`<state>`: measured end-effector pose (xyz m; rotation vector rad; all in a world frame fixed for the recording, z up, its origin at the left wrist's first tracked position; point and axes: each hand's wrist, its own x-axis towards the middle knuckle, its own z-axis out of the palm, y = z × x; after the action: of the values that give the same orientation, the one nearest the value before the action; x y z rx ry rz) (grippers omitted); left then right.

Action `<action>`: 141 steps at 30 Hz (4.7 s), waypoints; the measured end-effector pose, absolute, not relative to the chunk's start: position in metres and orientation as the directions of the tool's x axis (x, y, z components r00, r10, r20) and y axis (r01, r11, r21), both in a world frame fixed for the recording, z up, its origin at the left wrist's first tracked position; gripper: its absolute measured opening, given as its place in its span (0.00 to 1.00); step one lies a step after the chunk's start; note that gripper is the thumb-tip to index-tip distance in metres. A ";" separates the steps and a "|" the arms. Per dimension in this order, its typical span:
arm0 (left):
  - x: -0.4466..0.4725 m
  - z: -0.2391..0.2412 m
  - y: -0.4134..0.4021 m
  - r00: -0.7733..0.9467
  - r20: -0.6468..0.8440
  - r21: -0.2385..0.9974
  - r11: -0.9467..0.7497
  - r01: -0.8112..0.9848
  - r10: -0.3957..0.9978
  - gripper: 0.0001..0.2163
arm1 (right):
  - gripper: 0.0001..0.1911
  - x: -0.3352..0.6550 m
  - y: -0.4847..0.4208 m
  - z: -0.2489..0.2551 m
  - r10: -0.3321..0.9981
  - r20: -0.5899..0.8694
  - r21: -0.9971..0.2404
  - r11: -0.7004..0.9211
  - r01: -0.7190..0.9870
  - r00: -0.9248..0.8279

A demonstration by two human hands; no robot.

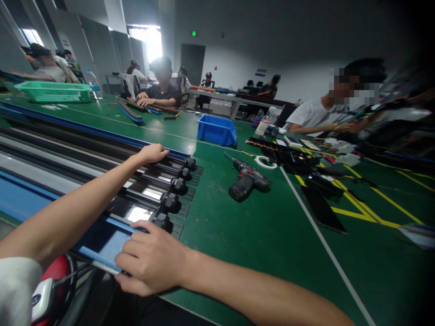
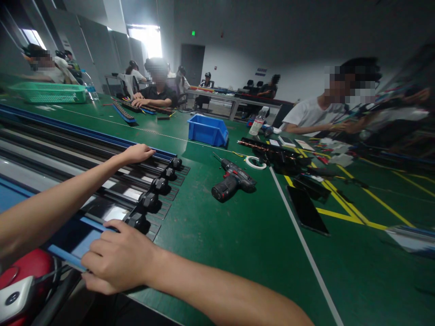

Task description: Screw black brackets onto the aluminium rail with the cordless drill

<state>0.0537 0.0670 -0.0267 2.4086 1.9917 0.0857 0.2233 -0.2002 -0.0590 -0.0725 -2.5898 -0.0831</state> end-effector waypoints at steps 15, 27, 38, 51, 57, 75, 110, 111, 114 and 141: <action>0.055 -0.025 0.064 0.187 0.030 0.071 -0.189 0.979 0.982 0.29 | 0.15 0.222 -0.200 -0.058 0.038 0.535 0.027 0.998 0.062 -0.844; 0.055 -0.025 0.065 0.189 0.020 0.064 -0.189 0.980 0.982 0.29 | 0.14 0.222 -0.201 -0.055 0.062 0.503 0.006 0.997 0.075 -0.862; 0.055 -0.025 0.065 0.194 0.025 0.048 -0.195 0.980 0.981 0.29 | 0.15 0.221 -0.201 -0.055 0.042 0.538 0.023 0.998 0.065 -0.842; 0.056 -0.023 0.063 0.184 0.020 0.059 -0.185 0.981 0.983 0.29 | 0.16 0.225 -0.202 -0.056 0.055 0.507 0.013 0.997 0.071 -0.860; 0.056 -0.024 0.063 0.189 0.023 0.065 -0.190 0.980 0.982 0.29 | 0.16 0.224 -0.202 -0.054 0.053 0.527 0.007 0.998 0.066 -0.848; 0.056 -0.025 0.065 0.201 0.028 0.057 -0.202 0.978 0.979 0.29 | 0.12 0.280 -0.148 0.006 0.361 0.598 -0.120 0.923 0.366 -0.716; 0.052 -0.028 0.070 0.197 0.015 0.062 -0.198 0.978 0.980 0.31 | 0.30 0.351 -0.090 0.004 0.928 0.016 -0.169 0.370 0.913 -0.373; 0.052 -0.029 0.070 0.199 0.019 0.064 -0.200 0.978 0.980 0.31 | 0.30 0.350 -0.089 0.001 0.928 0.018 -0.168 0.369 0.914 -0.372; 0.052 -0.029 0.071 0.198 0.026 0.068 -0.199 0.978 0.980 0.30 | 0.26 0.348 -0.087 -0.003 0.931 0.038 -0.157 0.364 0.918 -0.362; 0.054 -0.028 0.070 0.230 0.010 0.080 -0.230 0.970 0.973 0.29 | 0.11 0.418 -0.018 -0.021 0.848 0.526 -0.408 0.309 0.859 -0.056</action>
<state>0.0535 0.0701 -0.0277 2.4189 1.9134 0.0885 0.4182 -0.0182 -0.0209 -1.5175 -1.8763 -0.0194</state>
